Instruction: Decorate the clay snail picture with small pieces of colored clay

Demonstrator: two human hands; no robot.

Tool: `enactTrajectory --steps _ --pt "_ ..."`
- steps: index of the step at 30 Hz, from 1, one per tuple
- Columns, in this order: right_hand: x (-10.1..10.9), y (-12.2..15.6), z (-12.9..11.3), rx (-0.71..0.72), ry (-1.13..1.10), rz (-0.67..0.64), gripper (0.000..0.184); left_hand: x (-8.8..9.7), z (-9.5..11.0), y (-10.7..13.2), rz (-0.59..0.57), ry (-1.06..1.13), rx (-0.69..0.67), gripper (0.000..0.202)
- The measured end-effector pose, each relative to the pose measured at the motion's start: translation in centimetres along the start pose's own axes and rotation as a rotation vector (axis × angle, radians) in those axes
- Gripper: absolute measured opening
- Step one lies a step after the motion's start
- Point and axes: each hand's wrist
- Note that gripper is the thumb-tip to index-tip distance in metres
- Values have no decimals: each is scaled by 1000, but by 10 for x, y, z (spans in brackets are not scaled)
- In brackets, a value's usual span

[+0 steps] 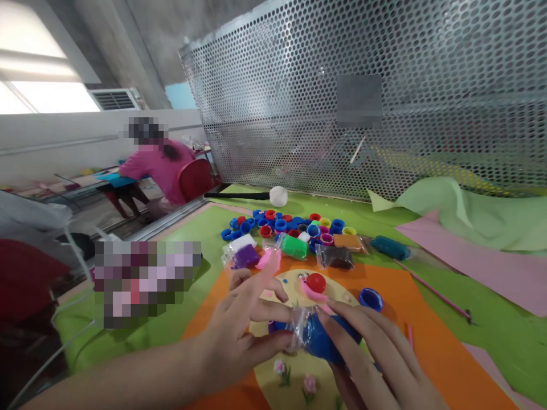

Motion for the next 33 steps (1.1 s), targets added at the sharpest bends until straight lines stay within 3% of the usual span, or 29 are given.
enactTrajectory --steps 3,9,17,20,26,30,33 --pt "1 -4 -2 25 14 -15 55 -1 4 -3 -5 95 89 79" --pt "4 -4 -4 84 57 17 54 -1 9 -7 155 309 270 101" --pt "2 2 -5 137 68 8 58 -1 9 -13 175 500 628 108" --pt "3 5 -3 139 119 -3 56 -2 11 -11 240 527 652 106" --pt "2 5 -13 164 181 11 56 -6 12 -9 244 619 733 95" --pt "-2 1 -21 141 216 74 34 -10 14 -8 245 604 815 81" --pt "0 -1 -20 136 235 105 30 -10 15 -7 270 594 757 84"
Point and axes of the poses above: each hand's wrist, its own y-axis away from the middle knuckle, its own x-axis out of the back of the hand, z = x × y, and after that the axes turned 15 degrees about -x, right-handed
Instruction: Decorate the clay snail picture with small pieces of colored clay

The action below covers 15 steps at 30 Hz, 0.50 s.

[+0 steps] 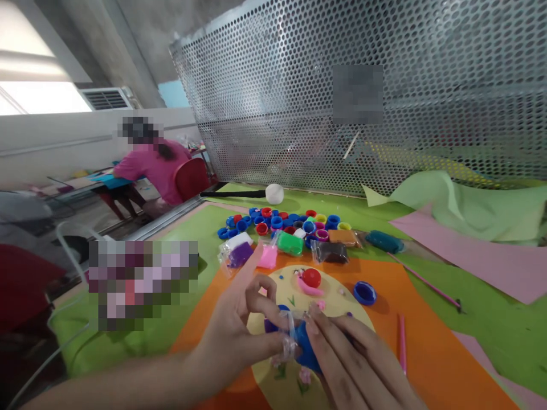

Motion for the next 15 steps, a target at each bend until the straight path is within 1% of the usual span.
enactTrajectory --steps 3,5,8,11,13,15 --pt "3 2 7 66 -17 -63 34 1 -1 0 0 -45 -97 87" --pt "5 5 12 89 -26 -119 42 2 -2 1 9 -59 -128 90" --pt "6 9 16 44 -19 -148 52 3 -2 1 21 -78 -156 92" --pt "8 8 16 22 -75 -143 57 4 1 -1 17 -126 -211 89" --pt "9 5 16 9 -99 -146 54 5 3 -3 1 -137 -212 86" --pt "10 1 16 -12 -89 -122 43 7 3 -5 -37 -165 -211 86"
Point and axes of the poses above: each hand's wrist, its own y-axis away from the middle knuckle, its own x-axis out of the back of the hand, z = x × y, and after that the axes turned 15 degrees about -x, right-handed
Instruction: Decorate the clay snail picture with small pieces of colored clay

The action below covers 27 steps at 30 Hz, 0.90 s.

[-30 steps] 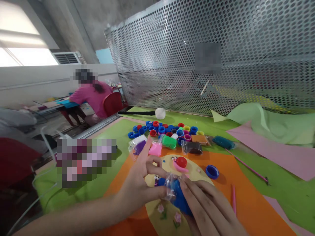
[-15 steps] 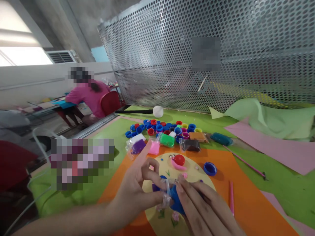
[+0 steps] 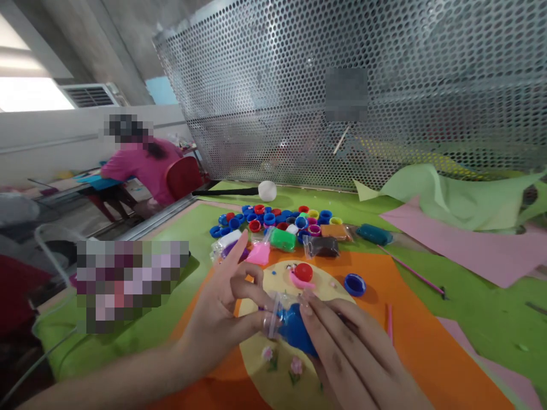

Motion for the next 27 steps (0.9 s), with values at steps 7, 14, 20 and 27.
enactTrajectory --steps 7,14,20,27 --pt "2 -9 5 -254 28 24 34 5 -3 5 -326 -365 -448 82" --pt "0 -6 4 -358 -26 -31 37 -1 -8 13 -403 -414 -336 101" --pt "9 -11 0 -375 -107 -19 39 6 -2 2 -103 -495 -467 34" --pt "10 -12 -8 -340 -191 -17 39 5 -5 4 -128 -338 -310 35"
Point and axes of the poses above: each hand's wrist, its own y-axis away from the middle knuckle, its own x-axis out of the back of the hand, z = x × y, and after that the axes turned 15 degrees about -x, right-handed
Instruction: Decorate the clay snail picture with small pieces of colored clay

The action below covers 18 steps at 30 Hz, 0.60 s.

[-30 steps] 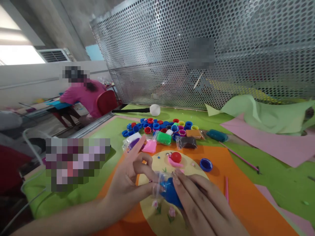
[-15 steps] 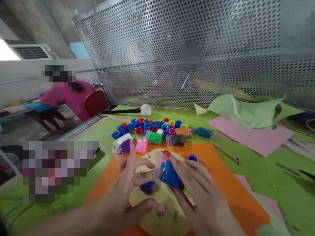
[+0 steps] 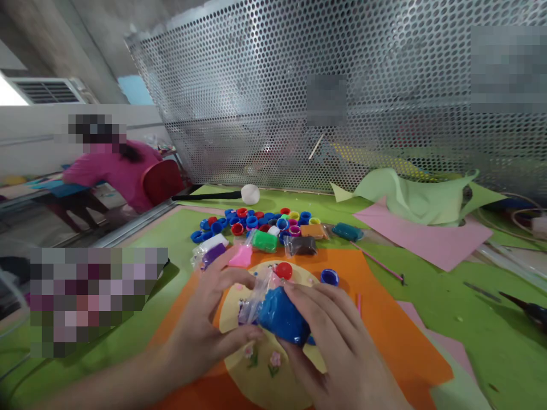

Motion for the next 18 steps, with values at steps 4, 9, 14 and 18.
enactTrajectory --steps 4,9,14,18 --pt "-5 3 4 1 -1 -28 39 -2 0 -4 -60 270 252 16" --pt "-3 -1 6 14 25 -32 43 5 1 -11 -86 349 282 52" --pt "10 -11 -4 -104 -191 -166 33 4 3 -5 -230 480 255 69" --pt "11 -11 -3 -195 -333 -355 17 3 6 -2 -331 534 296 64"
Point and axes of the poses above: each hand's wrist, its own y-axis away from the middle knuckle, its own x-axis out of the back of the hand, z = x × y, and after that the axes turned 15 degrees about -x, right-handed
